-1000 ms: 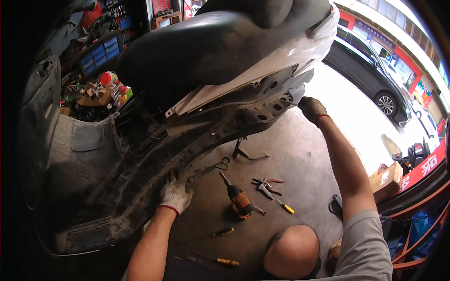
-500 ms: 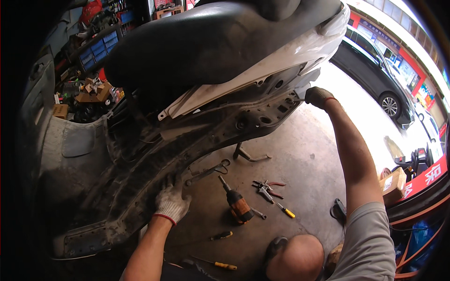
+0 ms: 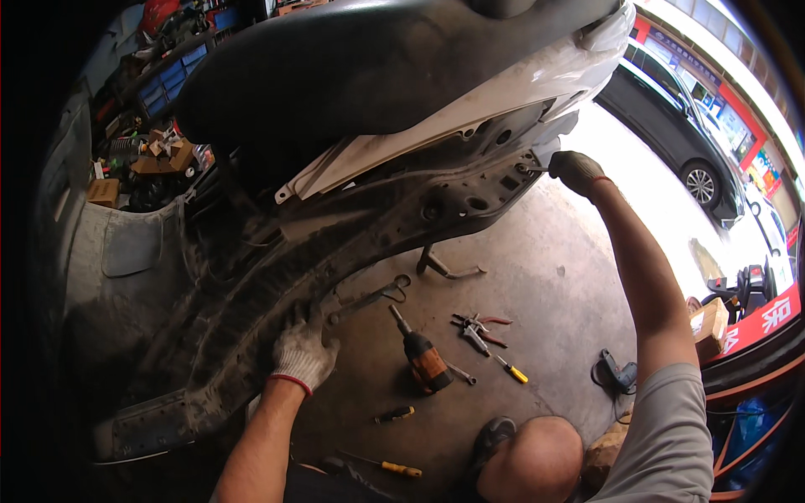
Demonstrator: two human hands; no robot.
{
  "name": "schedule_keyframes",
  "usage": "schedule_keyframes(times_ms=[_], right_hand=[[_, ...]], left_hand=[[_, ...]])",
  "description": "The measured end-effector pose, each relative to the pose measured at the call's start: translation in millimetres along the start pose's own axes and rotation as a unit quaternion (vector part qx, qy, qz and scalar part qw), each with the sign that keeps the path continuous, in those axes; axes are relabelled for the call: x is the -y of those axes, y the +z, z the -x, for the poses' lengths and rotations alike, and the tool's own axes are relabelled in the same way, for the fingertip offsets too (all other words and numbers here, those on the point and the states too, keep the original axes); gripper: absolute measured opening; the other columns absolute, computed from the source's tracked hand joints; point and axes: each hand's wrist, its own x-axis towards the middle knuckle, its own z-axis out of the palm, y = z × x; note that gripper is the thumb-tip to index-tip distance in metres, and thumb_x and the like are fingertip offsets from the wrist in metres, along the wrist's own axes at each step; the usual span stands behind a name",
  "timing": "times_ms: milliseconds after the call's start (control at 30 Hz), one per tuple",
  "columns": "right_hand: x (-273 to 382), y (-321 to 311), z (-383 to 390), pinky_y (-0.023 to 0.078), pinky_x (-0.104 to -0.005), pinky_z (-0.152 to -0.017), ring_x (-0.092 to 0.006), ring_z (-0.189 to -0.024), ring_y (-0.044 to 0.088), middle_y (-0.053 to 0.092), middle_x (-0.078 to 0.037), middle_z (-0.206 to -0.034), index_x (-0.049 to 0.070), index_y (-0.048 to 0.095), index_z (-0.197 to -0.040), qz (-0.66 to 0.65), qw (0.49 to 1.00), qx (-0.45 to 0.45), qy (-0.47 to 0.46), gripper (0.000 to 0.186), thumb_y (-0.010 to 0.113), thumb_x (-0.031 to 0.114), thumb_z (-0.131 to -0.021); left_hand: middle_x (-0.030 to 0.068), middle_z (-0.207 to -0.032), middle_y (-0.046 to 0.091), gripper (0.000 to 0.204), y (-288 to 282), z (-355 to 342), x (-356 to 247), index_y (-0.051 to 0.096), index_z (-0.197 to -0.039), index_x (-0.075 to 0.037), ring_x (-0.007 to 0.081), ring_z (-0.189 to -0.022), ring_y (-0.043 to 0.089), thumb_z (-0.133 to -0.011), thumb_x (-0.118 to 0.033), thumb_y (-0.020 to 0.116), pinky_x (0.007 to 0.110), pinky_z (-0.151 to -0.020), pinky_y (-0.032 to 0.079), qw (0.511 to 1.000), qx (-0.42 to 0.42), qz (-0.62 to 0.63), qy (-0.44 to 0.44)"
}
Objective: The recorder is using various tools to remove or repair components on the side of a motorcycle.
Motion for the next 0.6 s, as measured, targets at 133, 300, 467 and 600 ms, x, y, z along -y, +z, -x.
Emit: schedule_keyframes(times_ms=[133,300,467,600], right_hand=[[3.7,-0.1,-0.3,0.047,-0.0373,-0.08,-0.0257,-0.088,0.063,0.069,-0.01,-0.09,0.011,0.068,-0.089,0.012,0.999,0.001,0.043,0.02,0.052,0.022,-0.086],[-1.8,8.0,-6.6,0.047,-0.0377,-0.079,-0.0251,-0.087,0.064,0.069,-0.01,-0.089,0.01,0.069,-0.088,0.003,0.999,0.004,0.045,0.02,0.053,0.022,-0.086],[-7.2,-13.2,-9.3,0.047,-0.0326,-0.073,-0.0207,-0.079,0.061,0.068,-0.009,-0.083,0.007,0.068,-0.087,-0.096,0.994,-0.038,0.026,0.016,0.056,0.017,-0.082],[24.0,-13.2,-4.6,0.048,-0.036,-0.078,-0.0266,-0.086,0.064,0.068,-0.014,-0.09,0.006,0.065,-0.095,-0.106,0.991,-0.037,-0.072,0.019,0.055,0.021,-0.088]], left_hand=[[0.0267,-0.149,0.027,0.077,-0.2,0.9,0.5,0.024,-0.147,-0.004,0.0395,-0.133,0.037,-0.085,-0.035,0.059,0.044,-0.109,0.035,1.0,-0.016,-0.012,0.006],[0.0269,-0.149,0.028,0.08,-2.5,1.4,4.6,0.023,-0.148,-0.007,0.0383,-0.13,0.042,-0.084,-0.038,0.059,0.043,-0.109,0.036,1.0,-0.012,-0.023,-0.009],[0.0252,-0.151,0.024,0.077,-10.0,1.7,-2.7,0.018,-0.149,-0.009,0.0397,-0.138,0.03,-0.087,-0.033,0.057,0.044,-0.111,0.033,0.998,0.048,0.007,-0.027],[0.0252,-0.151,0.023,0.078,-7.1,0.9,3.0,0.015,-0.149,-0.009,0.0403,-0.138,0.03,-0.087,-0.031,0.057,0.043,-0.111,0.033,0.999,0.031,0.011,-0.004]])
